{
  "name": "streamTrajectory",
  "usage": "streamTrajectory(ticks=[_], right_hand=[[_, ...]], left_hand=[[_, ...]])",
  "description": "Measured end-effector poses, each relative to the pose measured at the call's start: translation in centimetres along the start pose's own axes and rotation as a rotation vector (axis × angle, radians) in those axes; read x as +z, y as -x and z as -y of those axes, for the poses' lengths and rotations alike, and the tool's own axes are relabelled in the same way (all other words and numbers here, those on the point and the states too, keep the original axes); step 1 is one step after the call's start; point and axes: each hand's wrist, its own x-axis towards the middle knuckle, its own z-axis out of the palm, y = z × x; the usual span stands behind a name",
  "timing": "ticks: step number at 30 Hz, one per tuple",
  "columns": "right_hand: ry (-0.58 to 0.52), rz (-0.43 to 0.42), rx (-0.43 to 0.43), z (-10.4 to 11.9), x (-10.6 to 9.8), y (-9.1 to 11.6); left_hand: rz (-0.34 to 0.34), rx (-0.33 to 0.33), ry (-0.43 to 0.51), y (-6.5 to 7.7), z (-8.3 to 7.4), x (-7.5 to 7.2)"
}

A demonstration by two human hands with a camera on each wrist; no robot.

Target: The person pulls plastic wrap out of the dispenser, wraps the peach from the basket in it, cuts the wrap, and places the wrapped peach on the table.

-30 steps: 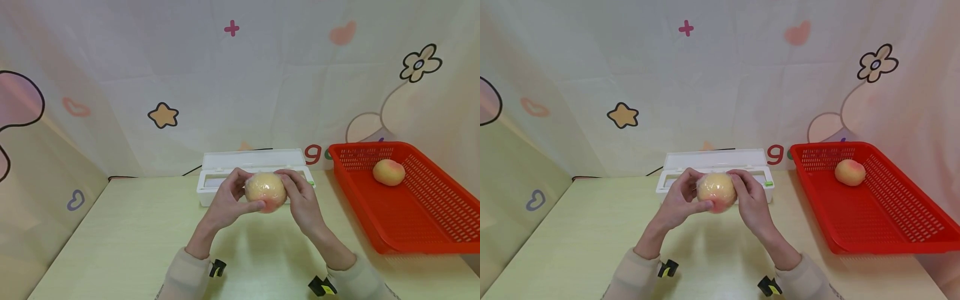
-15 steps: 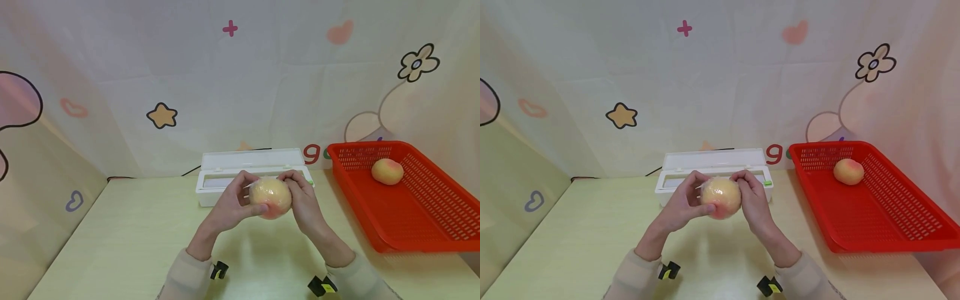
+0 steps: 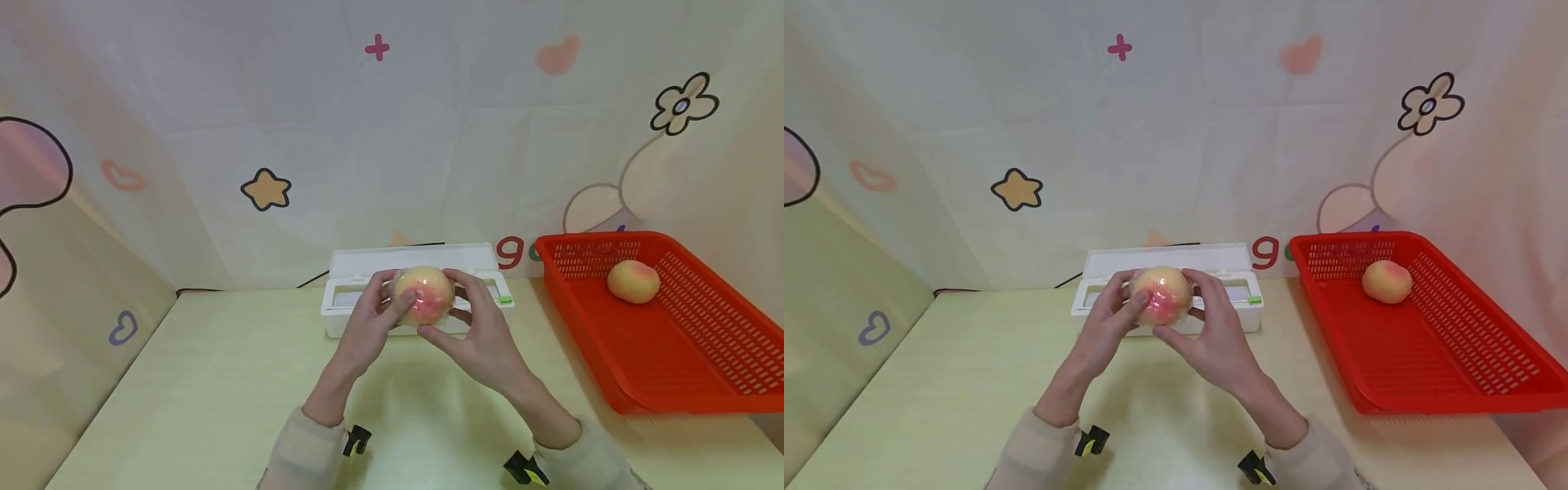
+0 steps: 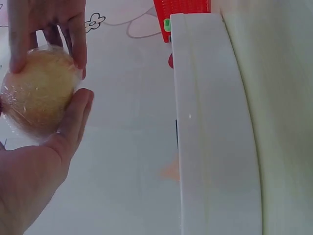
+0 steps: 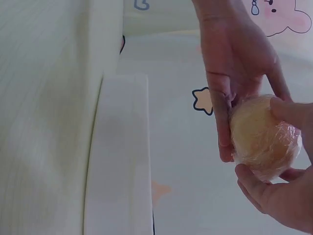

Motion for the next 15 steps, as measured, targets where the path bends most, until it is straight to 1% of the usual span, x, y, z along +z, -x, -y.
streamTrajectory(ticks=[5,7,10,12,14,15], right_hand=[[0.028,-0.029,0.024,0.0,0.3,0.0],[0.025,-0.033,0.045,-0.1,0.4,0.0],[0.011,-0.031,0.081,-0.3,0.4,-0.1],[-0.01,-0.023,0.107,-0.4,0.4,-0.1],[-0.034,-0.017,0.138,-0.6,0.3,-0.2],[-0.044,-0.013,0.153,-0.6,0.2,-0.2]], left_hand=[[0.068,-0.013,-0.133,0.2,-0.6,0.1],[0.068,-0.009,-0.199,0.3,-0.9,0.2],[0.056,-0.003,-0.266,0.4,-1.0,0.1],[0.038,0.034,-0.315,0.5,-1.0,-0.3],[0.04,0.105,-0.348,0.4,-1.0,-0.8],[0.043,0.151,-0.371,0.5,-1.0,-1.1]])
